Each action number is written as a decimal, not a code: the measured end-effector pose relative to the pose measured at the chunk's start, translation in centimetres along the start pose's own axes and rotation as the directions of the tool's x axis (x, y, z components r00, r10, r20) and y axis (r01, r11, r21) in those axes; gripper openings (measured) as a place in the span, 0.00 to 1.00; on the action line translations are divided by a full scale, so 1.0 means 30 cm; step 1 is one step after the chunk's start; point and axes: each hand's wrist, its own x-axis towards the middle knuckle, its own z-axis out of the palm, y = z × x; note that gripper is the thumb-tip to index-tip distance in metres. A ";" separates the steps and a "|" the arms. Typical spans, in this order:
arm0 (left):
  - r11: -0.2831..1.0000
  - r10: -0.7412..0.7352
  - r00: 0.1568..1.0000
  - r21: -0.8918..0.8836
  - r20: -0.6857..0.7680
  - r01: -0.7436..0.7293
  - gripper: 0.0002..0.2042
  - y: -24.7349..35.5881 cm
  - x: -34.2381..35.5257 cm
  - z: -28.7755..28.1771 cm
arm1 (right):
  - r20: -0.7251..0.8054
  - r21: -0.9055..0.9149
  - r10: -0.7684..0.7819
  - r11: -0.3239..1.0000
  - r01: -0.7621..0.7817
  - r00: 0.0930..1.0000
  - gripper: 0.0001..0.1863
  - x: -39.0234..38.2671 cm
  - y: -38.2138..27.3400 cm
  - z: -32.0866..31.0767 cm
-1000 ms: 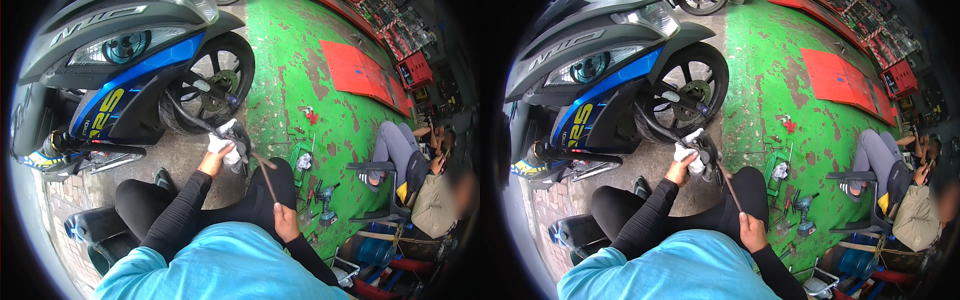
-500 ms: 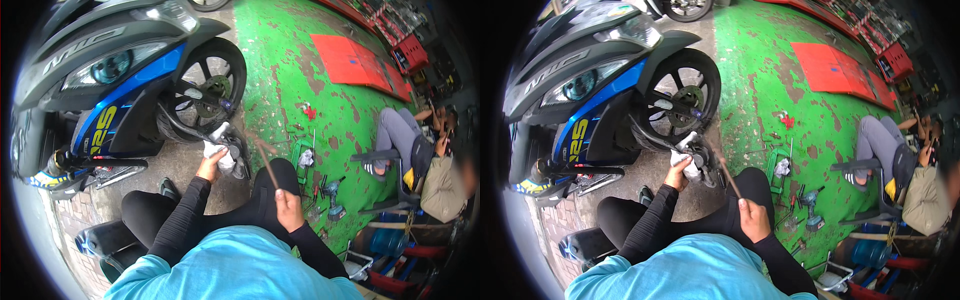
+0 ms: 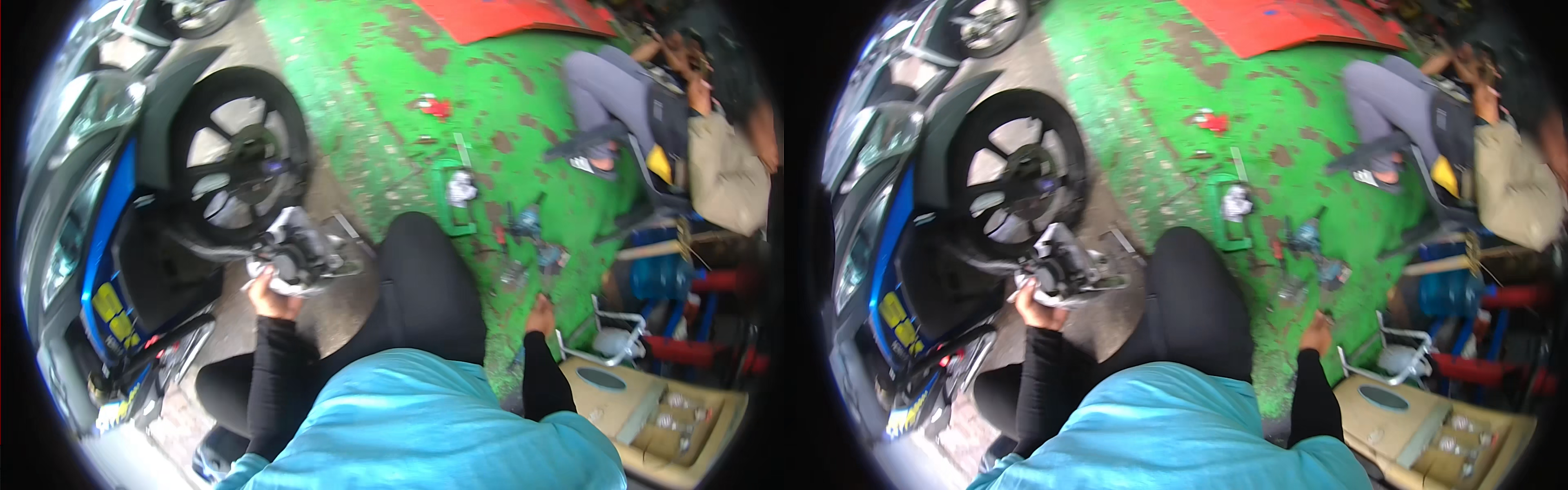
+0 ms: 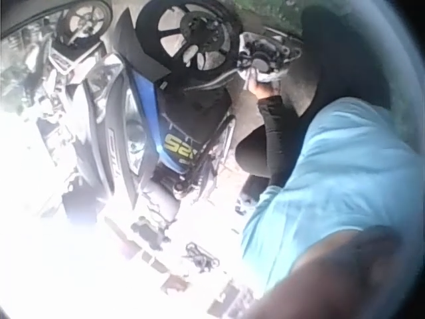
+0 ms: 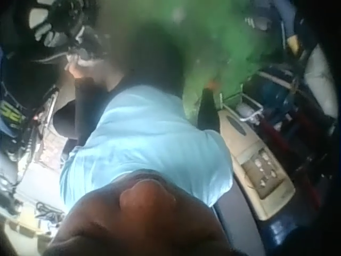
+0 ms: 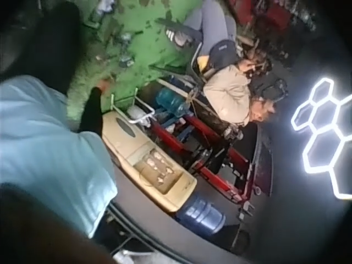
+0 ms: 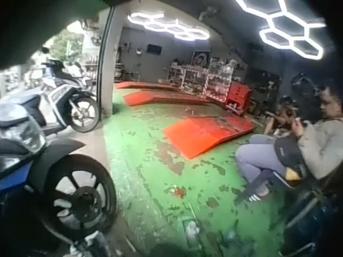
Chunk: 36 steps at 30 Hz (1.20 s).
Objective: Cleaning a motorcycle brake caliper with a rag.
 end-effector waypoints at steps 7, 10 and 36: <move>0.999 0.000 0.999 -0.047 0.035 0.002 0.34 -0.026 -0.052 0.152 | -0.038 -0.306 0.339 0.891 -0.334 0.940 0.34 -0.093 0.324 0.093; 0.998 0.002 1.000 -0.059 0.012 -0.001 0.37 -0.017 -0.072 0.156 | -0.027 -0.310 0.519 0.808 -0.501 0.854 0.36 -0.100 0.337 0.127; 0.982 -0.094 0.993 -0.155 0.078 0.105 0.27 0.020 -0.047 0.197 | 0.478 0.681 -0.867 0.466 0.565 0.139 0.21 -0.439 -1.609 -0.281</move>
